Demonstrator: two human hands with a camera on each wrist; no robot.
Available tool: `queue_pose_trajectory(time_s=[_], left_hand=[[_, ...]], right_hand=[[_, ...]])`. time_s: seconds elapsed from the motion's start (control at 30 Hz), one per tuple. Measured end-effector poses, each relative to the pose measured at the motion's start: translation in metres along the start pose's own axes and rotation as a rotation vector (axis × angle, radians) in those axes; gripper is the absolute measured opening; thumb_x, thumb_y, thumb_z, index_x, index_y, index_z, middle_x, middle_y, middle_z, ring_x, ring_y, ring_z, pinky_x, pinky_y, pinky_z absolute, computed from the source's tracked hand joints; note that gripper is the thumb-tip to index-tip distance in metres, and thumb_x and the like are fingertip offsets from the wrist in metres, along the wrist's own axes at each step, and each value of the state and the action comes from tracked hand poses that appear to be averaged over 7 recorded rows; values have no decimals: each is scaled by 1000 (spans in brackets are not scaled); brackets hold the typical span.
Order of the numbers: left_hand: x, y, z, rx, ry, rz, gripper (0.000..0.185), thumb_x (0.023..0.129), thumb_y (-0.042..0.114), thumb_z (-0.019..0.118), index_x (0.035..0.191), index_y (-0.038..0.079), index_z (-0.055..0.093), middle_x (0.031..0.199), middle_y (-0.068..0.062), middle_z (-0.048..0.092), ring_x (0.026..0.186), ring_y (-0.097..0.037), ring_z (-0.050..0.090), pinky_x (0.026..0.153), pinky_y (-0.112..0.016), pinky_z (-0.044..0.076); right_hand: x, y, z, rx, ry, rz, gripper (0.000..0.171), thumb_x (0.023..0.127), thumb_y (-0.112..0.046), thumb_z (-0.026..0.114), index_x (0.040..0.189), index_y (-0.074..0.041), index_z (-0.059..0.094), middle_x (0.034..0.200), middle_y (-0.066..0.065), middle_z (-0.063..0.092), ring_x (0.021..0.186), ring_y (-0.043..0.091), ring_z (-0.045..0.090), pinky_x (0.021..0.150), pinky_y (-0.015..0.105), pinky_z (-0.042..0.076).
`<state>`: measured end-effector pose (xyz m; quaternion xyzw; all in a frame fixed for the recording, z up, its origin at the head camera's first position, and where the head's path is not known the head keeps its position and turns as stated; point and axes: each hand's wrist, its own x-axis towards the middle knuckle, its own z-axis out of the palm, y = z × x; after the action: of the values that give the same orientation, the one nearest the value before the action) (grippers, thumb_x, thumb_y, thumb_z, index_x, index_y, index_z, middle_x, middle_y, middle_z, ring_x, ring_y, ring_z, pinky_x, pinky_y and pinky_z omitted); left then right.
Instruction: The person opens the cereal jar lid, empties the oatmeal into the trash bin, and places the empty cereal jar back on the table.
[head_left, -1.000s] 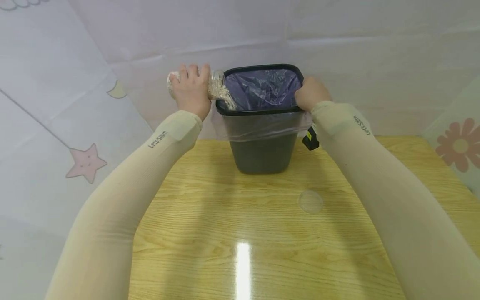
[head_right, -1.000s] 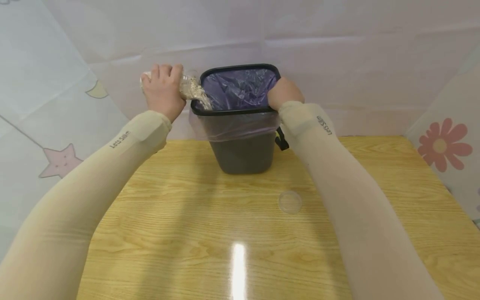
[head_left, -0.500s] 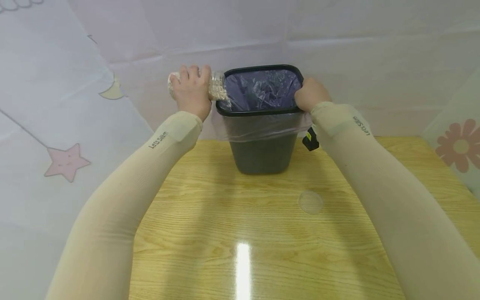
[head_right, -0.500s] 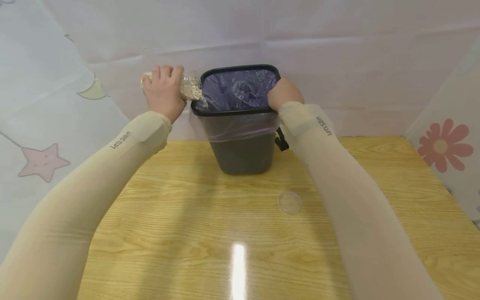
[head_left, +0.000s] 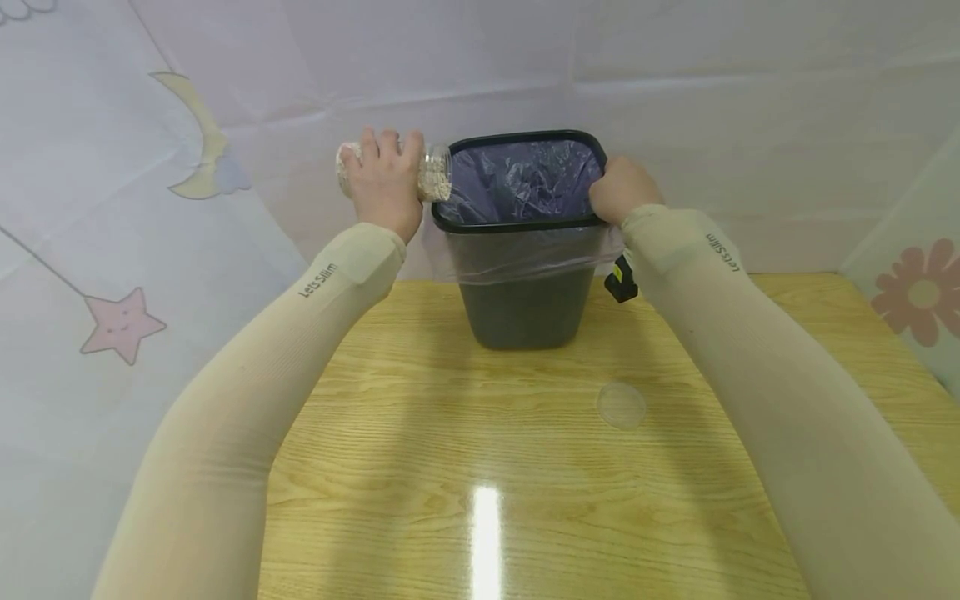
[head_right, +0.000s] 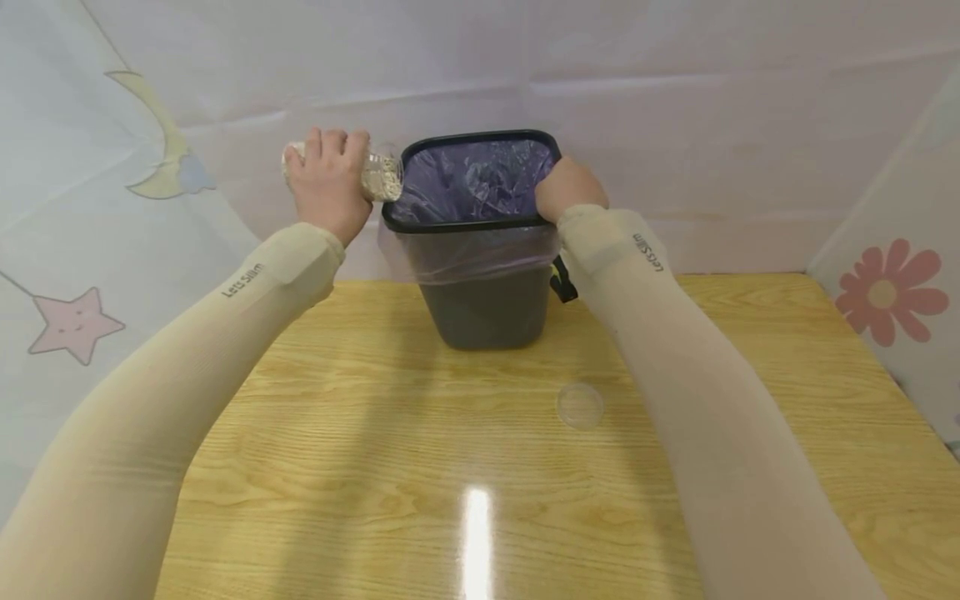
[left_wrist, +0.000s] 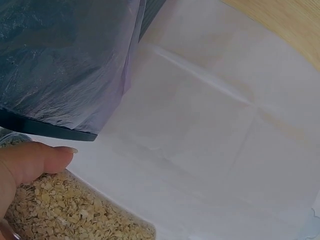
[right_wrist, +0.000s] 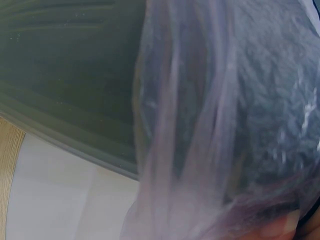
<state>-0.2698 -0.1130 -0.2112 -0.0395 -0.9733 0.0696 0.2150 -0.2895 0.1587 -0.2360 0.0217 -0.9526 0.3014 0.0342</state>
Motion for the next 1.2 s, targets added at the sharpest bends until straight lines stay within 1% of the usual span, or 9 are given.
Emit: queue_pose_trajectory(time_s=[0.17, 0.37, 0.57, 0.63, 0.9, 1.03, 1.2], left_hand=[[0, 0, 1, 1, 14, 8, 65, 86, -3, 51, 146, 14, 30, 149, -19, 34, 143, -41, 17, 113, -61, 12], [0, 0, 2, 10, 19, 16, 65, 86, -2, 51, 146, 14, 30, 149, -20, 34, 143, -41, 17, 113, -61, 12], [0, 0, 4, 19, 31, 17, 65, 86, -3, 51, 145, 14, 30, 148, -20, 35, 143, -41, 18, 113, -61, 13], [0, -1, 4, 23, 23, 18, 67, 86, -4, 50, 147, 14, 29, 149, -20, 34, 143, -41, 17, 113, -61, 12], [-1, 1, 1, 29, 9, 20, 68, 87, -5, 48, 149, 15, 27, 150, -20, 32, 144, -41, 15, 113, -61, 10], [-1, 1, 0, 33, 9, 18, 67, 86, -5, 49, 147, 15, 29, 149, -20, 33, 144, -41, 16, 113, -61, 11], [-2, 2, -2, 44, -1, 15, 69, 86, -7, 48, 148, 15, 28, 150, -20, 32, 144, -41, 14, 113, -62, 10]], right_hand=[[-2, -1, 0, 2, 1, 2, 53, 92, -10, 27, 139, 13, 37, 143, 28, 40, 113, 37, 42, 101, 52, 37], [-2, -1, 0, 5, 3, 4, 54, 92, -10, 27, 140, 13, 37, 143, 28, 41, 113, 37, 42, 103, 52, 36], [-2, -2, 0, -4, 3, -3, 54, 92, -10, 27, 140, 14, 36, 145, 29, 39, 120, 38, 43, 106, 53, 35], [-2, -3, 0, -3, 6, -2, 54, 92, -10, 27, 140, 14, 37, 145, 29, 39, 121, 39, 43, 106, 53, 34], [-1, -1, 0, 0, 7, -4, 53, 92, -10, 27, 138, 13, 40, 143, 28, 41, 116, 37, 43, 104, 52, 36], [0, 0, -1, 7, 0, -2, 54, 92, -10, 27, 139, 13, 38, 144, 28, 40, 120, 38, 43, 106, 52, 35], [1, 1, -2, 10, -5, 0, 55, 92, -10, 27, 142, 13, 35, 146, 27, 38, 127, 40, 41, 108, 52, 33]])
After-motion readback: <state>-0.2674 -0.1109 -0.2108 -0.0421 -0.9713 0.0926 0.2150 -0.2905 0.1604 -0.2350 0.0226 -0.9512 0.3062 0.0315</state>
